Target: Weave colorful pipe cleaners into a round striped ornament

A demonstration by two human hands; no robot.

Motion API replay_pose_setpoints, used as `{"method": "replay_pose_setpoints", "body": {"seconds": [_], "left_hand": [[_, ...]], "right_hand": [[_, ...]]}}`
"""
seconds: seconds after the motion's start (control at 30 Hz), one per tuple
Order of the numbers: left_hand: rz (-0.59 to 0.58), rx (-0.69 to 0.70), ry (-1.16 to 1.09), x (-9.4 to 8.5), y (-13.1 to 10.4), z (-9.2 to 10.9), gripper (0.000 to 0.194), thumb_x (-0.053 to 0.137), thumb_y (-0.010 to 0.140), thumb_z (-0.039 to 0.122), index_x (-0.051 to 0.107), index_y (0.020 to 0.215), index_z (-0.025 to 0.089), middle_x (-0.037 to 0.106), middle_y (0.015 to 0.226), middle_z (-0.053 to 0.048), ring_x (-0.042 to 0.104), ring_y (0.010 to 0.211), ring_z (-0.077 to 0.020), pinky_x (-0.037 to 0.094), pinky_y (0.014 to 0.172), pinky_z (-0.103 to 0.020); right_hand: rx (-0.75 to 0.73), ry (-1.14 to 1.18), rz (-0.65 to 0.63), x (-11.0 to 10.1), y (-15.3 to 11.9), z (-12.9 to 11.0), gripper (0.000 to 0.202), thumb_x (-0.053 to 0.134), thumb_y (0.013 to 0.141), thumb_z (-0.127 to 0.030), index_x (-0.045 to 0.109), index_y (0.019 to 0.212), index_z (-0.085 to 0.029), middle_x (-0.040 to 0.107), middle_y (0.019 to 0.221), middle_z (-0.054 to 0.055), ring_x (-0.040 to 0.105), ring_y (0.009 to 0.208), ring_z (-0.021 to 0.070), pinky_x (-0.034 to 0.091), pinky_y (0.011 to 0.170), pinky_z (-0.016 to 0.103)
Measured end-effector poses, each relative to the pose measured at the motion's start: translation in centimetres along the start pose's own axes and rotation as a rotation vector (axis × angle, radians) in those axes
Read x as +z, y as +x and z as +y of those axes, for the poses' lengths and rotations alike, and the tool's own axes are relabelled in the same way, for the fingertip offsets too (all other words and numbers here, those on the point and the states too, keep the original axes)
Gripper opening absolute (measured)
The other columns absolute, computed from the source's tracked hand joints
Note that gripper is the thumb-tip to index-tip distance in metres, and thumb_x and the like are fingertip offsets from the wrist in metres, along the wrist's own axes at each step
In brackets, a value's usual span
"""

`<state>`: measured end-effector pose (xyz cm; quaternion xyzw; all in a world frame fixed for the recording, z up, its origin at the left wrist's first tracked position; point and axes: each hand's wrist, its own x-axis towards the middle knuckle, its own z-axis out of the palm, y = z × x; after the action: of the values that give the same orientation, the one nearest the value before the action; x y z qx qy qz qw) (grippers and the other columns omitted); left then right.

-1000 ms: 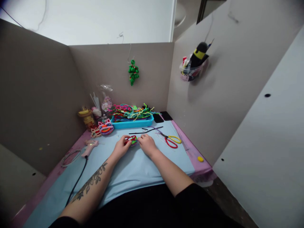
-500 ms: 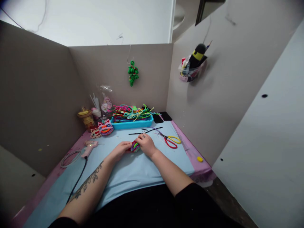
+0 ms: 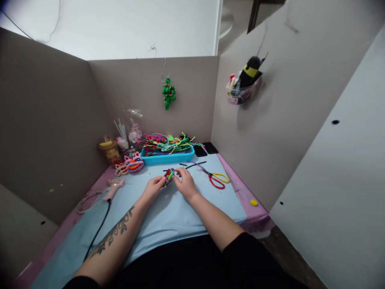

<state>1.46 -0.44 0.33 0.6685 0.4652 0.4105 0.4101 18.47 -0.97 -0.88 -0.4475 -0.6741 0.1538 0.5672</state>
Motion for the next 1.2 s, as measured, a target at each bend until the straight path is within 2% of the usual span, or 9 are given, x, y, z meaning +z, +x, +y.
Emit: {"method": "replay_pose_setpoints", "body": {"seconds": [0.07, 0.13, 0.2, 0.3, 0.5, 0.67, 0.83, 1.03, 1.2], "left_hand": [[-0.005, 0.049, 0.047, 0.1, -0.2, 0.2, 0.045, 0.048, 0.075, 0.055, 0.061, 0.065, 0.013, 0.052, 0.057, 0.0, 0.046, 0.059, -0.0132, 0.034, 0.056, -0.023], [-0.011, 0.073, 0.114, 0.2, -0.4, 0.4, 0.042, 0.047, 0.076, 0.05, 0.062, 0.065, 0.013, 0.05, 0.055, 0.001, 0.043, 0.057, -0.0123, 0.032, 0.054, -0.022], [-0.016, 0.09, 0.178, 0.4, -0.5, 0.3, 0.039, 0.046, 0.078, 0.045, 0.063, 0.067, 0.013, 0.05, 0.054, 0.001, 0.042, 0.055, -0.012, 0.03, 0.053, -0.022], [-0.035, 0.124, 0.24, 0.6, -0.6, 0.1, 0.037, 0.045, 0.079, 0.042, 0.065, 0.069, 0.013, 0.053, 0.056, 0.001, 0.043, 0.056, -0.0125, 0.03, 0.053, -0.023], [-0.041, 0.201, 0.353, 0.7, -0.8, 0.0, 0.035, 0.043, 0.082, 0.038, 0.066, 0.069, 0.014, 0.06, 0.063, -0.002, 0.05, 0.061, -0.0146, 0.034, 0.058, -0.024], [-0.108, 0.254, 0.417, 0.8, -1.0, 0.2, 0.036, 0.041, 0.084, 0.034, 0.063, 0.062, 0.015, 0.053, 0.057, 0.0, 0.045, 0.057, -0.0123, 0.031, 0.056, -0.023], [-0.159, 0.225, 0.4, 1.1, -1.1, 0.0, 0.038, 0.04, 0.084, 0.036, 0.062, 0.063, 0.013, 0.046, 0.054, 0.002, 0.039, 0.056, -0.0106, 0.027, 0.053, -0.021], [-0.107, 0.144, 0.317, 0.9, -0.9, -0.2, 0.038, 0.044, 0.081, 0.041, 0.063, 0.067, 0.012, 0.047, 0.054, 0.002, 0.039, 0.056, -0.0113, 0.027, 0.052, -0.022], [-0.107, 0.089, 0.201, 0.8, -0.7, 0.0, 0.037, 0.046, 0.079, 0.042, 0.061, 0.064, 0.012, 0.05, 0.055, 0.001, 0.04, 0.055, -0.0113, 0.028, 0.053, -0.022]], "right_hand": [[0.178, 0.144, 0.063, 0.4, 0.3, 0.5, 0.03, 0.056, 0.078, -0.034, 0.056, 0.103, -0.019, 0.062, 0.087, 0.006, 0.055, 0.075, 0.0167, 0.045, 0.071, 0.032], [0.315, 0.325, 0.07, 0.5, 0.7, 0.9, 0.035, 0.058, 0.075, -0.037, 0.055, 0.104, -0.018, 0.062, 0.081, 0.004, 0.056, 0.071, 0.0152, 0.044, 0.063, 0.027], [0.406, 0.476, 0.041, 0.4, 1.1, 1.2, 0.04, 0.062, 0.07, -0.037, 0.055, 0.104, -0.017, 0.061, 0.074, 0.001, 0.055, 0.064, 0.0132, 0.041, 0.054, 0.023], [0.491, 0.575, 0.014, 0.0, 1.3, 0.9, 0.041, 0.067, 0.063, -0.035, 0.057, 0.098, -0.016, 0.057, 0.064, -0.003, 0.051, 0.053, 0.0097, 0.036, 0.046, 0.021], [0.546, 0.685, -0.029, -0.3, 1.3, -0.1, 0.025, 0.069, 0.058, -0.031, 0.058, 0.074, -0.015, 0.053, 0.05, -0.005, 0.045, 0.042, 0.0061, 0.033, 0.04, 0.018], [0.661, 0.801, 0.042, -0.3, 1.4, -0.3, 0.029, 0.071, 0.054, -0.025, 0.053, 0.074, -0.017, 0.056, 0.05, -0.006, 0.053, 0.042, 0.0078, 0.038, 0.04, 0.016], [0.695, 0.865, 0.096, -0.1, 1.4, 0.0, 0.034, 0.075, 0.052, -0.023, 0.049, 0.074, -0.018, 0.057, 0.052, -0.006, 0.058, 0.046, 0.0083, 0.044, 0.043, 0.015], [0.697, 0.804, 0.127, 0.0, 1.4, 0.6, 0.03, 0.071, 0.054, -0.022, 0.048, 0.073, -0.018, 0.056, 0.051, -0.007, 0.056, 0.045, 0.0086, 0.041, 0.041, 0.016], [0.657, 0.621, 0.086, 0.1, 1.2, 1.2, 0.022, 0.065, 0.059, -0.025, 0.05, 0.073, -0.018, 0.052, 0.05, -0.007, 0.051, 0.045, 0.0093, 0.038, 0.041, 0.018]]}}
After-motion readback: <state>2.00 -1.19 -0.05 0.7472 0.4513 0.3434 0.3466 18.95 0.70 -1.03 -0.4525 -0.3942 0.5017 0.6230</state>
